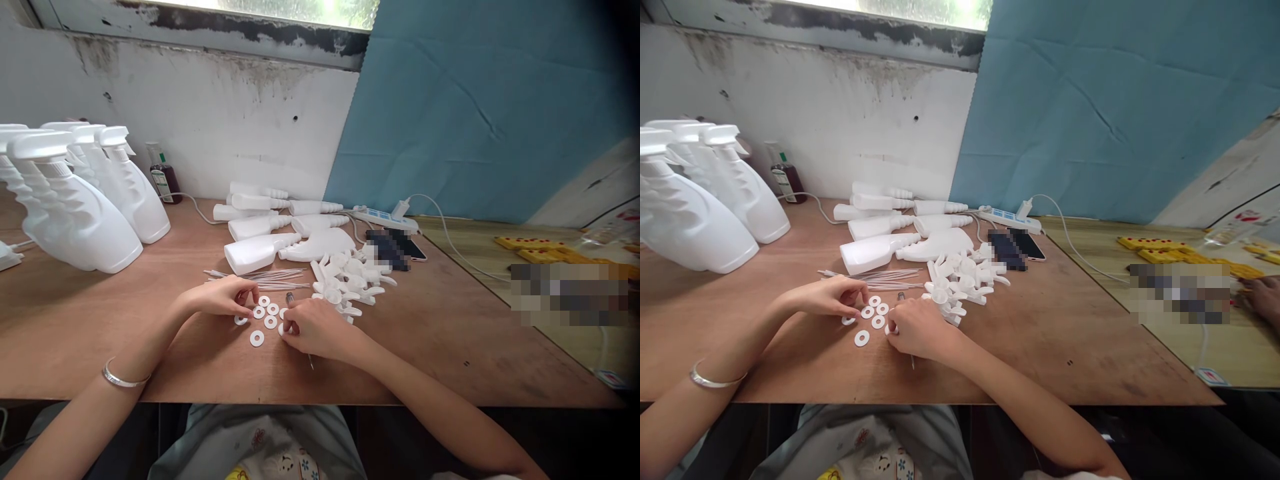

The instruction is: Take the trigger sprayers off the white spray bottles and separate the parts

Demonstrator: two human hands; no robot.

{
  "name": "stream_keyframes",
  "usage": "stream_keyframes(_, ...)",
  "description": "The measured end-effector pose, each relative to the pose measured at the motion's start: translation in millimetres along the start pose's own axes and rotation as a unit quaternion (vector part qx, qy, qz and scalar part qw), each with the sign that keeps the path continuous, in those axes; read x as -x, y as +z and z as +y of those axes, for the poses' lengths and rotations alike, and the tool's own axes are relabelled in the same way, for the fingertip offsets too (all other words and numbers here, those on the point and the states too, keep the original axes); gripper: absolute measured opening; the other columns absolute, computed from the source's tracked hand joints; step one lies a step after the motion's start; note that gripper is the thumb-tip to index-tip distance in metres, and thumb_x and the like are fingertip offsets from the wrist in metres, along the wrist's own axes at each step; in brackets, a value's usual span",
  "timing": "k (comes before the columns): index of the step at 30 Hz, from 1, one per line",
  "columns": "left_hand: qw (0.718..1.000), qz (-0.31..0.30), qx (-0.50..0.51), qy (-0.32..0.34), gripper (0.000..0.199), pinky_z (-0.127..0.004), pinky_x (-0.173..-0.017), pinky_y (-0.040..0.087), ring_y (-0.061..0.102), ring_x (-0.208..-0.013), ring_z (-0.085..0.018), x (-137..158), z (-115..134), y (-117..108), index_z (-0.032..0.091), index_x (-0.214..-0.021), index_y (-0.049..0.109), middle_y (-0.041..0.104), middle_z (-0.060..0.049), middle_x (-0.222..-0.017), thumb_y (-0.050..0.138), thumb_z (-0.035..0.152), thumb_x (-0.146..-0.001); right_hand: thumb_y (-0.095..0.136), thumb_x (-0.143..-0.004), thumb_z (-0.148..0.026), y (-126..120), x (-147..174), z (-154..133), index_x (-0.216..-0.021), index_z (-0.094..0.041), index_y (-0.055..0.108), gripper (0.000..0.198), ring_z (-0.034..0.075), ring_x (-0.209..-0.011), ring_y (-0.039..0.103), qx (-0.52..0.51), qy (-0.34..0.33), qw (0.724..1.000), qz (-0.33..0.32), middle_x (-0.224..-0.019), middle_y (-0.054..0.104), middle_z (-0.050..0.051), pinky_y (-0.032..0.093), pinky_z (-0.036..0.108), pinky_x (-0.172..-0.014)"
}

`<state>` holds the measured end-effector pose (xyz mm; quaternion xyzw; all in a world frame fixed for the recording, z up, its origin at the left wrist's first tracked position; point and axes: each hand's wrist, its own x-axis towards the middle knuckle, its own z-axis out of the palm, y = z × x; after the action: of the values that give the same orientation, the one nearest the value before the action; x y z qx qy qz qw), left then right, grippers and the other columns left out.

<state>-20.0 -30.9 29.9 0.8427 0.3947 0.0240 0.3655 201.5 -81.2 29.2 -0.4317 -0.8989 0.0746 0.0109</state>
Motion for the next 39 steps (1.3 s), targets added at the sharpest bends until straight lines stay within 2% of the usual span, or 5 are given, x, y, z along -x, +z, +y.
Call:
stream_keyframes(15, 1.0, -0.013, -0.013, -0.011, 0.027, -0.018, -0.048, 0.03, 0.041, -0.056, -0.01, 2.6, 0.6, -3.5, 0.018, -0.084, 0.058, 0.042, 0.004, -0.059, 0.061, 0.042, -0.071, 0.055, -0.069, -0.02, 0.3, -0.1, -1.8, -0.073, -0.018, 0.059, 0.006, 0.012, -0.062, 0.054, -0.051, 0.021, 0.998, 0.011, -0.069, 0.063, 0.0, 0.028, 0.022, -0.054)
stream_keyframes(22, 1.0, -0.019, -0.02, -0.009, 0.024, -0.018, -0.048, 0.03, 0.04, -0.055, -0.01, 2.8, 0.2, -3.4, 0.018, -0.082, 0.057, 0.041, 0.005, -0.059, 0.06, 0.039, -0.071, 0.055, -0.069, -0.021, 2.4, 1.7, -8.0, -0.071, -0.018, 0.055, 0.003, 0.012, -0.062, 0.054, -0.053, -0.062, 0.997, -0.009, -0.075, 0.063, -0.002, 0.022, 0.023, -0.051)
stream_keyframes(26, 0.999, -0.025, -0.027, -0.005, 0.02, -0.018, -0.048, 0.029, 0.04, -0.056, -0.01, 3.9, -0.2, -3.8, 0.017, -0.077, 0.054, 0.041, 0.005, -0.06, 0.06, 0.036, -0.07, 0.055, -0.073, -0.025, 1.0, 2.7, -8.4, -0.084, -0.02, 0.054, 0.012, 0.012, -0.062, 0.055, -0.069, -0.086, 0.994, -0.005, -0.075, 0.063, -0.003, 0.021, 0.022, -0.051)
stream_keyframes(31, 0.999, -0.035, 0.001, -0.024, 0.02, -0.019, -0.049, 0.031, 0.04, -0.057, -0.01, 7.1, -2.0, -4.9, 0.019, -0.079, 0.049, 0.041, 0.006, -0.062, 0.06, 0.033, -0.069, 0.05, -0.08, -0.024, -1.9, 1.3, -1.2, -0.079, -0.019, 0.056, 0.007, 0.011, -0.065, 0.055, -0.046, -0.045, 0.997, 0.042, -0.077, 0.064, -0.001, 0.025, 0.022, -0.054)
stream_keyframes(39, 0.999, -0.048, 0.008, -0.019, 0.039, -0.018, -0.051, 0.031, 0.038, -0.056, -0.01, 6.2, 1.9, -7.1, 0.022, -0.106, 0.05, 0.036, 0.007, -0.059, 0.06, 0.031, -0.069, 0.054, -0.078, -0.028, 4.6, -1.1, 8.6, -0.083, -0.019, 0.059, 0.011, 0.015, -0.068, 0.057, 0.012, 0.035, 0.999, 0.008, -0.075, 0.064, 0.001, 0.025, 0.024, -0.053)
